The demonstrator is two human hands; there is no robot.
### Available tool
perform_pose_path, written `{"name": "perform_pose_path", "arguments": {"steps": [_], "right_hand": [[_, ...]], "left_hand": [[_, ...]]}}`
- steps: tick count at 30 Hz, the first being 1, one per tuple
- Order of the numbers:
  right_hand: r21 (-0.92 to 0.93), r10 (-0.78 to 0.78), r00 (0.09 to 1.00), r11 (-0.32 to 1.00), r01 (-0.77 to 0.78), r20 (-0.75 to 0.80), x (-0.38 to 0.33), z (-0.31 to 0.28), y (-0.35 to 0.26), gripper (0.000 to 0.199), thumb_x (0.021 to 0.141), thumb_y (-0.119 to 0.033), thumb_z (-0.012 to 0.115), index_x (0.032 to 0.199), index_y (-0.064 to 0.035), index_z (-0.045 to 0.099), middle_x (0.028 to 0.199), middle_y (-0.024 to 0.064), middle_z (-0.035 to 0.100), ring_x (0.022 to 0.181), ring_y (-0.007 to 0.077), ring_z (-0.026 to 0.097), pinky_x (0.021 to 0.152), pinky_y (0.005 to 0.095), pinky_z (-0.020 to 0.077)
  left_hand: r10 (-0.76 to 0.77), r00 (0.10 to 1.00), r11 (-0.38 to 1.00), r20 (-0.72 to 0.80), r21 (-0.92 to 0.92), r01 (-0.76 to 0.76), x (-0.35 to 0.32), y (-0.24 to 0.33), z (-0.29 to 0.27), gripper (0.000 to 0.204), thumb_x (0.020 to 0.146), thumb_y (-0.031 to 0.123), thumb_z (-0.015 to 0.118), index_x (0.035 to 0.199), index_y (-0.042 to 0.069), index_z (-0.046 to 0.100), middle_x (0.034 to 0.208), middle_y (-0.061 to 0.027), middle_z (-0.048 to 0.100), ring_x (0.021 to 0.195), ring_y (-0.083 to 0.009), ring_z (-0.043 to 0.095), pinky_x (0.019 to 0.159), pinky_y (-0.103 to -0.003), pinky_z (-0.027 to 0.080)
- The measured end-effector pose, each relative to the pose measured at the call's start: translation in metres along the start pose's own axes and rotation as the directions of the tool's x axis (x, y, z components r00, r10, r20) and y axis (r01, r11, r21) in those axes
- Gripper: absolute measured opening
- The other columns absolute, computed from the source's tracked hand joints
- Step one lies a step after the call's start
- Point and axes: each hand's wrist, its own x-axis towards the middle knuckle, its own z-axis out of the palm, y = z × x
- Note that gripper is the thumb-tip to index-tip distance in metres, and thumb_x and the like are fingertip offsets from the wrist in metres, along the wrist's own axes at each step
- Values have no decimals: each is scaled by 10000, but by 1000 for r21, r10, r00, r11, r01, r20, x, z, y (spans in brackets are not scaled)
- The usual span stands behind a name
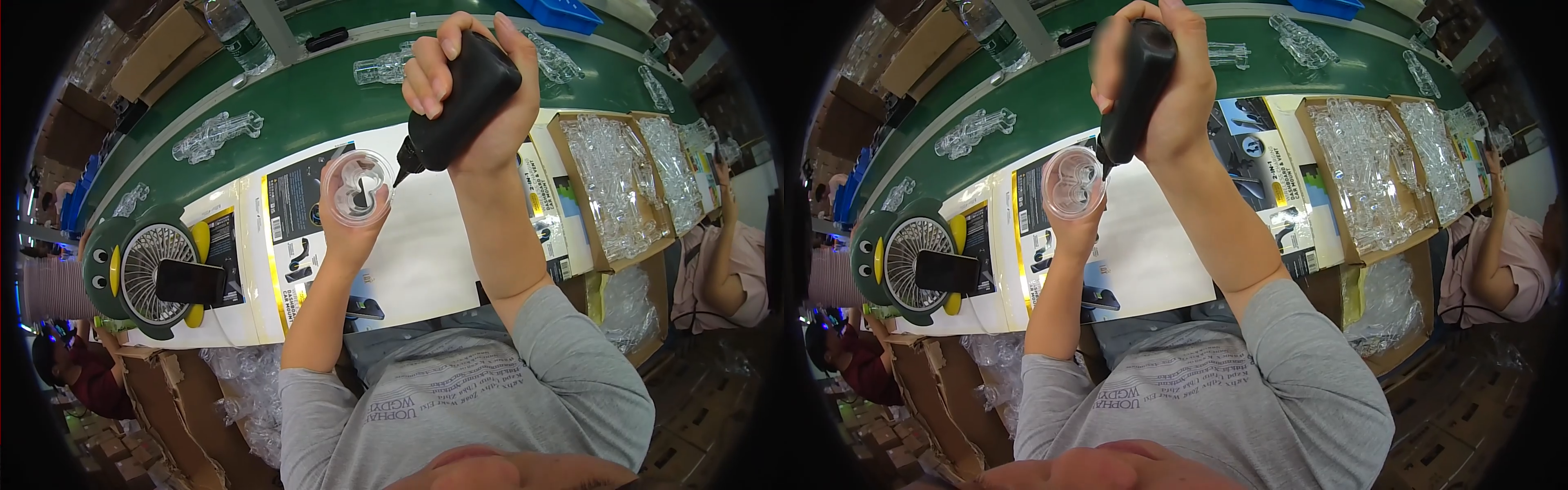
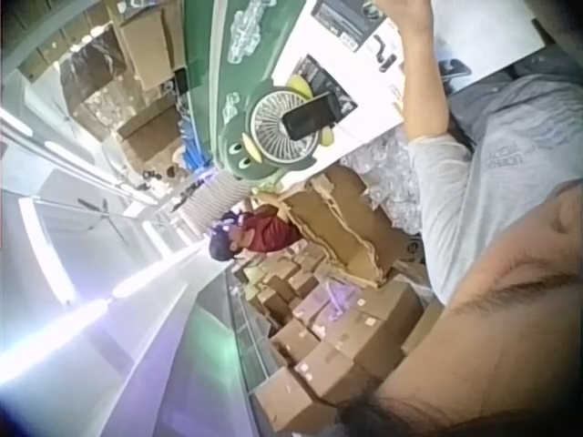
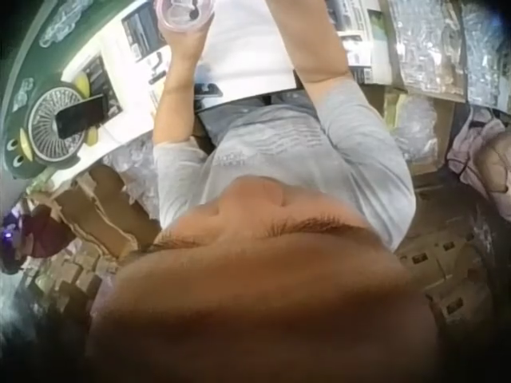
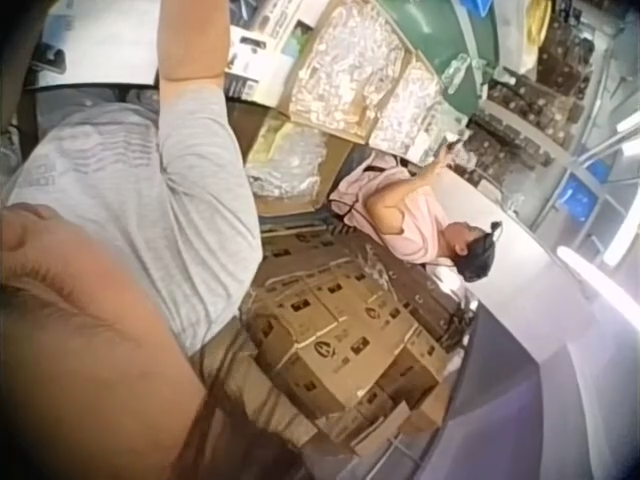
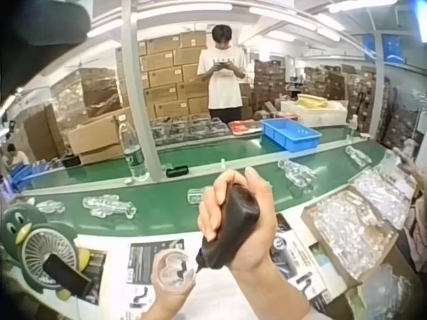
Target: Assembling clear plastic pitchers by applying adhesive and fitting components together on an assembly line.
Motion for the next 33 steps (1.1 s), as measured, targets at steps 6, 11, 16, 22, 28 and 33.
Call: {"name": "perform_pose_path", "arguments": {"steps": [6, 11, 16, 22, 28, 33], "right_hand": [[77, -8, 998, 997, 13, -56, 1, 9, 1, 366, 894, -375, 308, 740, -61, 415, 540, 52, 420, 449, 138, 411, 463, 237, 364], [-54, -278, 830, 937, 345, 484, 19, -17, 1, 438, 907, -414, 278, 718, -48, 430, 497, 59, 404, 404, 149, 408, 424, 236, 364], [223, -2, 989, 974, 36, -151, 3, 10, -4, 415, 906, -391, 294, 715, -49, 432, 509, 59, 409, 413, 147, 413, 428, 234, 364], [222, -25, 991, 973, 55, -134, 5, 3, -5, 405, 903, -382, 298, 712, -52, 434, 510, 55, 410, 413, 145, 413, 433, 237, 364], [205, -48, 988, 976, 78, -148, 6, 1, -5, 401, 902, -383, 298, 707, -58, 429, 507, 52, 411, 411, 143, 408, 430, 236, 357], [85, -61, 991, 994, 71, -117, 5, -11, -9, 381, 888, -383, 303, 722, -61, 420, 521, 52, 409, 429, 139, 398, 444, 244, 354]], "left_hand": [[67, 998, 996, 8, 62, -67, 2, -2, -3, 407, 654, 8, 666, 1030, 20, 510, 994, -80, 490, 916, -189, 505, 815, -281, 403], [38, 998, 996, 53, 73, -42, 4, 1, -1, 430, 661, 27, 683, 1052, 19, 505, 1023, -86, 499, 946, -186, 511, 839, -281, 404], [-2, 997, 998, 75, 57, -3, 0, -5, -4, 528, 685, 56, 705, 1127, 25, 416, 1057, -93, 504, 979, -177, 514, 868, -279, 400], [42, 990, 999, 132, -5, -42, 2, -9, -6, 632, 688, 79, 732, 1149, 43, 301, 1071, -111, 504, 1005, -179, 517, 880, -288, 400], [26, 993, 999, 115, -42, -21, 4, -6, -8, 565, 684, 71, 730, 1140, 31, 399, 1072, -87, 508, 992, -177, 518, 879, -290, 397], [54, 990, 998, 133, -44, -48, 10, -15, -9, 513, 673, 63, 731, 1118, 12, 482, 1054, -63, 529, 947, -171, 526, 855, -285, 408]]}}
